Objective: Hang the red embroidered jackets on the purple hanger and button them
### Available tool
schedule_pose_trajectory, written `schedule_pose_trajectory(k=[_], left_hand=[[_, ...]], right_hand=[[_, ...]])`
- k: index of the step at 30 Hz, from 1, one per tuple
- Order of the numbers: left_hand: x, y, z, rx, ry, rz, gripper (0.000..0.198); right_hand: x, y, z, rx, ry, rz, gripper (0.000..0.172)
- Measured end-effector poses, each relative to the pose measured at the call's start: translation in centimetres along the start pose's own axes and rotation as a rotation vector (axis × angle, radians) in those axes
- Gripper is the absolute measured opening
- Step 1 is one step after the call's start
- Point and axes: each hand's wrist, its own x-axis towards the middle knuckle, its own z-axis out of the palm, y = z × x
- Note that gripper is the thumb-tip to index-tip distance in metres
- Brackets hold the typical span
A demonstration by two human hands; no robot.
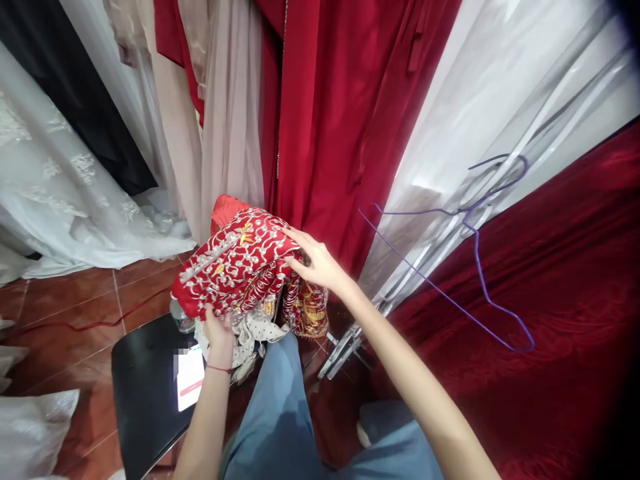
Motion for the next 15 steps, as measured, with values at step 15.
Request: schedule_pose_trajectory(k=[15], left_hand=[[-8.8, -1.8, -5.2, 0.675, -0.387, 0.352, 0.018]], right_hand=[[-15.7, 2.2, 3.7, -0.285, 0.053, 0.550, 0.039]])
